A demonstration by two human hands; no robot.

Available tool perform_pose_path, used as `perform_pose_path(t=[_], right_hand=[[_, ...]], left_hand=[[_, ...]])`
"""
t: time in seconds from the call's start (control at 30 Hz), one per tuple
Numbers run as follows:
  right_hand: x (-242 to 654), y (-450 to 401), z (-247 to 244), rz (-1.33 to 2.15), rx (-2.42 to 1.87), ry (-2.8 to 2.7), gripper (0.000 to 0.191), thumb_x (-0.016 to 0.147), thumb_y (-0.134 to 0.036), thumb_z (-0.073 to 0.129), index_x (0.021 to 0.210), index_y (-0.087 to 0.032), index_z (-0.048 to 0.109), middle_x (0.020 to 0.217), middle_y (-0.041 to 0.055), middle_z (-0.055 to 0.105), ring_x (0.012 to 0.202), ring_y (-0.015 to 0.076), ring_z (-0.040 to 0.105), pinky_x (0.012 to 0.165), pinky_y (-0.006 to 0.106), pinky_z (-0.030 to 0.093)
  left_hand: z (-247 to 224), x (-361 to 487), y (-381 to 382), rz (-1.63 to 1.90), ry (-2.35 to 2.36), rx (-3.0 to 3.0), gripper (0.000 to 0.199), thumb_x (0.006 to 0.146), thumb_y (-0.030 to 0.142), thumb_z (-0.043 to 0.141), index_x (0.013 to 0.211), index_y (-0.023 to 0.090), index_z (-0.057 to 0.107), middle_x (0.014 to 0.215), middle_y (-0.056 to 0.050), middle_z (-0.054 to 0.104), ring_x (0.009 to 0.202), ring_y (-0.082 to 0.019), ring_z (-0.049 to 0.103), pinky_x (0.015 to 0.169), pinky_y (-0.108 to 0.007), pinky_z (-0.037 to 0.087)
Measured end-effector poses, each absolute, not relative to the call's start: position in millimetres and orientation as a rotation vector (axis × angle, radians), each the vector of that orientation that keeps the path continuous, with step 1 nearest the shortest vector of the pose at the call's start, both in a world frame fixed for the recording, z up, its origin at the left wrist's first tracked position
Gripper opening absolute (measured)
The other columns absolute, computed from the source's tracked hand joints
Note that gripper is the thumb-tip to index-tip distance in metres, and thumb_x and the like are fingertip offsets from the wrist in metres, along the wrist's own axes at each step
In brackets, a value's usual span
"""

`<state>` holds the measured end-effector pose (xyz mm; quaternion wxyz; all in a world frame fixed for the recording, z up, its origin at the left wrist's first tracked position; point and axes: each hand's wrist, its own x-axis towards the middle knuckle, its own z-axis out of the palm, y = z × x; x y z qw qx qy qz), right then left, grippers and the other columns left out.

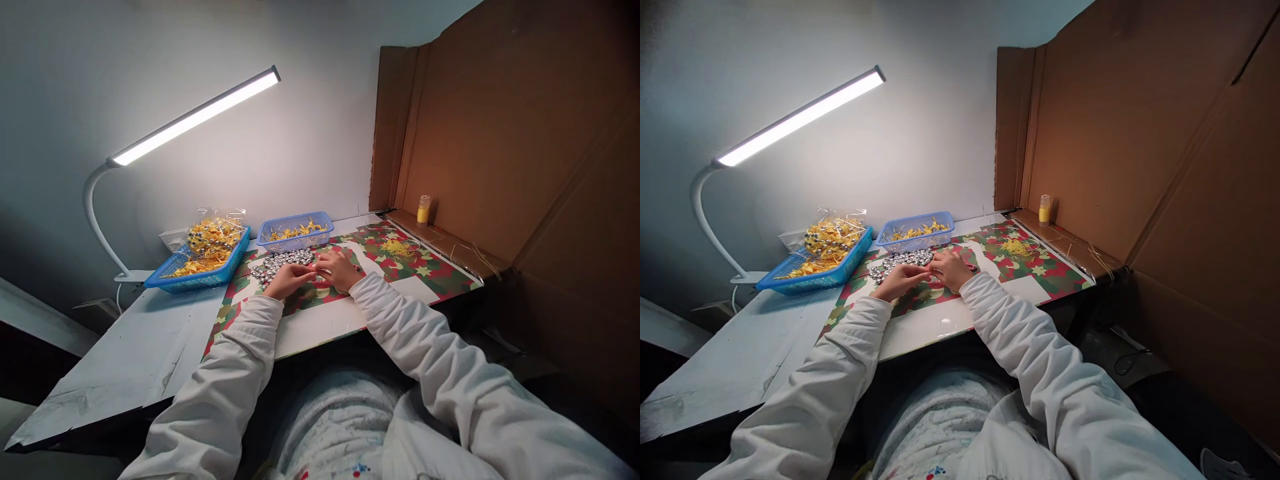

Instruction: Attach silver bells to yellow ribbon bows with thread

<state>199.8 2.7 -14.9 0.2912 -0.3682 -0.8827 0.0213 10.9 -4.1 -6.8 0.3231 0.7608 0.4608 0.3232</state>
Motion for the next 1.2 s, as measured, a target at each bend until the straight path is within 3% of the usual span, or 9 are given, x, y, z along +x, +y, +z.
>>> perform_pose_path(t=[0.17, 0.33, 0.47, 0.57, 0.7, 0.77, 0.87, 1.2], right_hand=[[199.3, -0.4, -11.9, 0.066, -1.052, -2.3, 0.016, 0.09, -0.026, 0.055, 0.087, -0.019, 0.068, 0.095, 0.005, 0.066, 0.094, 0.02, 0.052, 0.083, 0.035, 0.03], [209.3, 2.6, -7.9, 0.106, -1.447, -1.971, 0.019, 0.089, -0.027, 0.049, 0.085, -0.019, 0.066, 0.097, 0.0069, 0.067, 0.1, 0.0227, 0.053, 0.084, 0.037, 0.033], [220.7, 5.5, -8.9, 0.235, -1.855, -1.843, 0.034, 0.075, -0.046, 0.065, 0.095, -0.018, 0.065, 0.113, 0.0132, 0.06, 0.113, 0.0324, 0.047, 0.091, 0.048, 0.034], [223.2, 7.5, -11.4, 0.3, -1.955, -1.896, 0.032, 0.078, -0.042, 0.065, 0.096, -0.016, 0.065, 0.119, 0.0177, 0.056, 0.118, 0.0355, 0.044, 0.095, 0.053, 0.032], [217.4, 9.0, -12.3, 0.458, -1.79, -1.841, 0.018, 0.082, -0.033, 0.062, 0.088, -0.016, 0.061, 0.108, 0.0158, 0.06, 0.111, 0.0301, 0.049, 0.092, 0.044, 0.036], [212.3, 8.8, -11.8, 0.689, -1.532, -1.833, 0.013, 0.087, -0.03, 0.054, 0.087, -0.017, 0.055, 0.093, 0.0095, 0.061, 0.095, 0.0217, 0.055, 0.083, 0.034, 0.041], [204.2, 7.0, -11.7, 0.989, -1.174, -1.821, 0.013, 0.092, -0.029, 0.04, 0.086, -0.02, 0.047, 0.079, 0.001, 0.055, 0.074, 0.0142, 0.051, 0.071, 0.027, 0.041], [197.2, 3.1, -15.2, 1.157, -0.983, -1.877, 0.019, 0.091, -0.029, 0.036, 0.075, -0.021, 0.041, 0.073, -0.0025, 0.041, 0.067, 0.0129, 0.039, 0.066, 0.026, 0.035]], left_hand=[[-12.1, 8.4, -0.2, 0.841, 1.251, 1.896, 0.037, 0.065, 0.05, 0.072, 0.065, 0.013, 0.074, 0.045, -0.002, 0.06, 0.038, -0.007, 0.041, 0.038, -0.02, 0.029], [-10.4, 9.5, -2.5, 0.967, 1.199, 1.789, 0.038, 0.063, 0.051, 0.073, 0.068, 0.014, 0.074, 0.06, -0.005, 0.069, 0.04, -0.007, 0.041, 0.038, -0.02, 0.034], [-5.6, 11.1, -6.4, 1.046, 1.176, 1.725, 0.04, 0.06, 0.052, 0.074, 0.07, 0.014, 0.073, 0.059, -0.005, 0.068, 0.041, -0.008, 0.043, 0.038, -0.021, 0.036], [-2.6, 12.3, -8.3, 1.098, 1.159, 1.733, 0.038, 0.06, 0.051, 0.075, 0.067, 0.014, 0.073, 0.059, -0.005, 0.068, 0.041, -0.007, 0.043, 0.04, -0.021, 0.036], [-3.2, 13.2, -6.7, 1.179, 1.159, 1.708, 0.036, 0.06, 0.05, 0.075, 0.065, 0.014, 0.072, 0.058, -0.005, 0.068, 0.04, -0.007, 0.042, 0.041, -0.022, 0.037], [-4.8, 12.9, -4.8, 1.242, 1.182, 1.663, 0.035, 0.059, 0.049, 0.075, 0.065, 0.014, 0.072, 0.056, -0.005, 0.068, 0.04, -0.007, 0.043, 0.041, -0.022, 0.037], [-6.4, 11.9, -2.4, 1.367, 1.215, 1.606, 0.035, 0.059, 0.048, 0.075, 0.066, 0.014, 0.072, 0.056, -0.005, 0.068, 0.042, -0.009, 0.046, 0.042, -0.022, 0.037], [-9.6, 11.3, -0.9, 1.42, 1.238, 1.624, 0.032, 0.062, 0.046, 0.073, 0.067, 0.014, 0.072, 0.057, -0.006, 0.068, 0.043, -0.009, 0.047, 0.042, -0.022, 0.038]])
